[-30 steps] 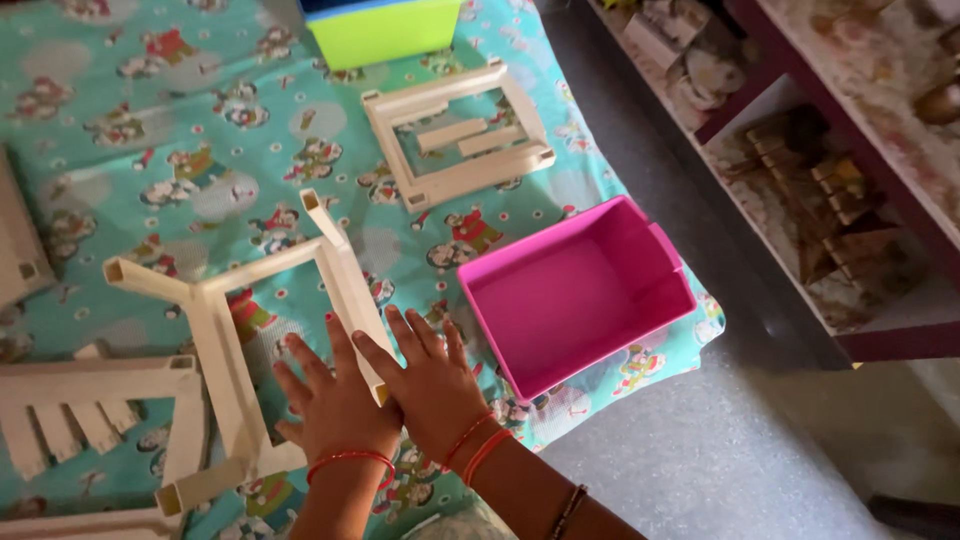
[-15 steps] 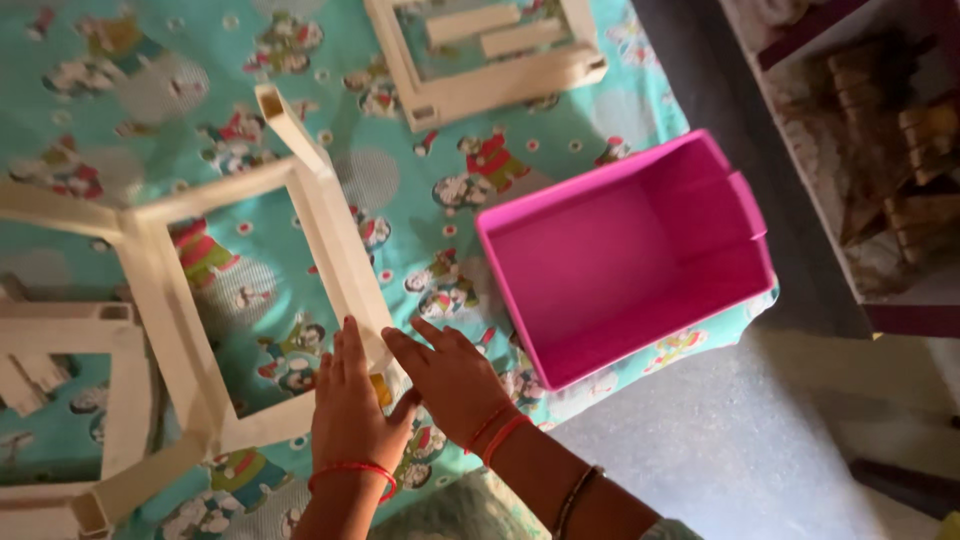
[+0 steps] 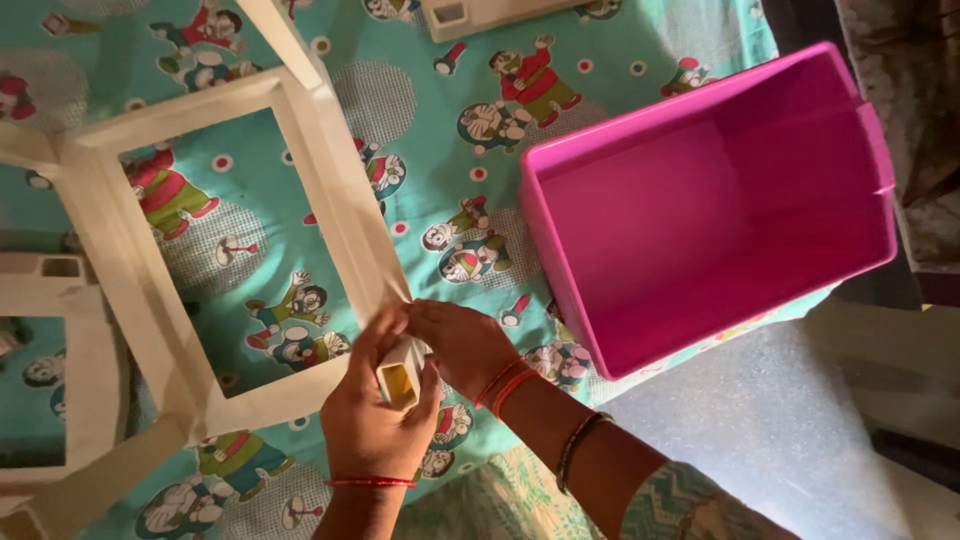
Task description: The person assembles white plastic furniture frames by hand, connecting rectangular frame pieces and inserting vertical supports. They handle multiple frame sections and support pieces, aligning and snapping them together on a patterned tablecloth.
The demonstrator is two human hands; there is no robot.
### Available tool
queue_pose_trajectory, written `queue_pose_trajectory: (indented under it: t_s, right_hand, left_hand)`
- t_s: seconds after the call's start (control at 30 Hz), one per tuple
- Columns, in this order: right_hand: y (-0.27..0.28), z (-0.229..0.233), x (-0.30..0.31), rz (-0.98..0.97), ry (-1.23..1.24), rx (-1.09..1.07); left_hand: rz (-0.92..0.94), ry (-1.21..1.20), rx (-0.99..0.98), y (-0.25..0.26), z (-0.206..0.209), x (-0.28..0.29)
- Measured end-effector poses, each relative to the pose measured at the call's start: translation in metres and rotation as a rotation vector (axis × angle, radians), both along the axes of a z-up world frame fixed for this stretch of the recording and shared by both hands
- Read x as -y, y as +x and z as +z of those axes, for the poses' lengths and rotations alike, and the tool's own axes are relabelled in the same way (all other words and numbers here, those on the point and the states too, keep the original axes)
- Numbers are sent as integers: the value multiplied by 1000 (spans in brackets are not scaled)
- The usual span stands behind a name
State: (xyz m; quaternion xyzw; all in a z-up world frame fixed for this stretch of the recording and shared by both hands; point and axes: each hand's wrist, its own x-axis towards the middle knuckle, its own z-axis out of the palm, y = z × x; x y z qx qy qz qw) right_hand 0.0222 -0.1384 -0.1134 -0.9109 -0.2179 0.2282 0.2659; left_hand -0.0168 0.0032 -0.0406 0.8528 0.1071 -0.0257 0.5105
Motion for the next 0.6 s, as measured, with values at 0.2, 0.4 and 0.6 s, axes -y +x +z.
queue_pose_trajectory:
  t_s: [0.2,0.4,0.6]
  right_hand:
    - [7,-6,-1,-60,11,-129]
    - [9,-6,-1,-117,148,-51]
    - [5,-4,-5,-203,43,-111]
  left_hand:
    - [44,58,-62,-2,-23,4]
    - [44,140,-166,8,-30,11]
    - [143,83,-175,3,-31,17]
